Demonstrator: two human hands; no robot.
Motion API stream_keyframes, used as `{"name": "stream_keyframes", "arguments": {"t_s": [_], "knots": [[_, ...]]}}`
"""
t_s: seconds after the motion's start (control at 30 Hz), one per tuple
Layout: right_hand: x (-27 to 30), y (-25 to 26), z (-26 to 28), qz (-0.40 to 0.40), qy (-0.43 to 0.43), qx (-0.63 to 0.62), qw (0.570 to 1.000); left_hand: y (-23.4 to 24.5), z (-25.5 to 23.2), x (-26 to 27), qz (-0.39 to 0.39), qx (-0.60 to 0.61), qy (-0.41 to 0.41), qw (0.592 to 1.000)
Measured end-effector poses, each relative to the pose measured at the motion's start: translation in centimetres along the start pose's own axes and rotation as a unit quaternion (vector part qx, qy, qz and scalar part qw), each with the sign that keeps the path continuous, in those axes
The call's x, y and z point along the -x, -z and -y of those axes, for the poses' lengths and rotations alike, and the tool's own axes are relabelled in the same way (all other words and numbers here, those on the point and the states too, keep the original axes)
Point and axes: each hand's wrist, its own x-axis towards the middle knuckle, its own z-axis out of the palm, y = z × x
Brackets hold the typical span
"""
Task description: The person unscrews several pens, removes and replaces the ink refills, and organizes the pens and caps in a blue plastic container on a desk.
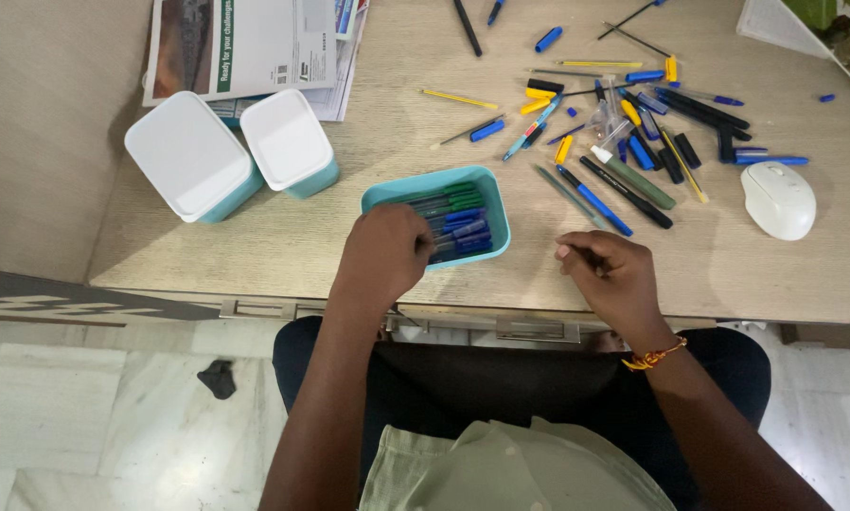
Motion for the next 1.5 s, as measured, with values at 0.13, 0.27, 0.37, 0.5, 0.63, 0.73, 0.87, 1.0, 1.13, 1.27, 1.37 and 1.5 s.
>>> {"name": "stream_keyframes", "arguments": {"t_s": [0.13,0.27,0.37,0.5,0.63,0.73,0.87,1.0,1.13,1.27,1.37,1.5], "knots": [[0.0,0.0,-0.1,0.001,-0.01,-0.004,1.0,0.4,-0.3,-0.1,0.032,0.018,0.044,0.998],[0.0,0.0,-0.1,0.004,-0.007,-0.006,1.0,0.5,-0.7,-0.3,0.049,0.018,0.064,0.997],[0.0,0.0,0.0,0.001,-0.012,-0.016,1.0,0.7,-0.8,-0.2,0.05,0.025,0.047,0.997],[0.0,0.0,0.2,0.001,-0.01,-0.013,1.0,0.7,-0.7,-0.3,0.044,0.018,0.015,0.999],[0.0,0.0,0.3,0.001,-0.009,-0.006,1.0,0.4,-0.6,-0.2,0.024,0.002,-0.011,1.0],[0.0,0.0,0.3,0.001,-0.006,-0.002,1.0,0.1,-0.6,-0.3,0.005,-0.03,-0.032,0.999],[0.0,-0.1,0.3,-0.004,-0.008,-0.003,1.0,-0.1,-0.9,-1.1,0.079,-0.077,0.005,0.994],[0.1,0.0,0.1,-0.002,0.002,0.0,1.0,-0.4,-0.6,-0.9,0.04,-0.073,-0.022,0.996],[0.0,0.2,0.1,0.005,0.012,0.017,1.0,-0.8,-0.2,-1.1,0.024,-0.077,-0.036,0.996],[0.1,0.1,0.2,0.002,0.008,0.003,1.0,-0.5,-0.3,-1.5,0.078,-0.068,0.002,0.995],[0.2,0.1,0.2,0.001,0.01,-0.02,1.0,-0.3,-0.3,-1.4,0.053,-0.029,-0.02,0.998],[0.1,0.0,0.3,-0.001,-0.001,-0.013,1.0,0.0,-0.3,-1.4,0.083,-0.001,0.01,0.997]]}}
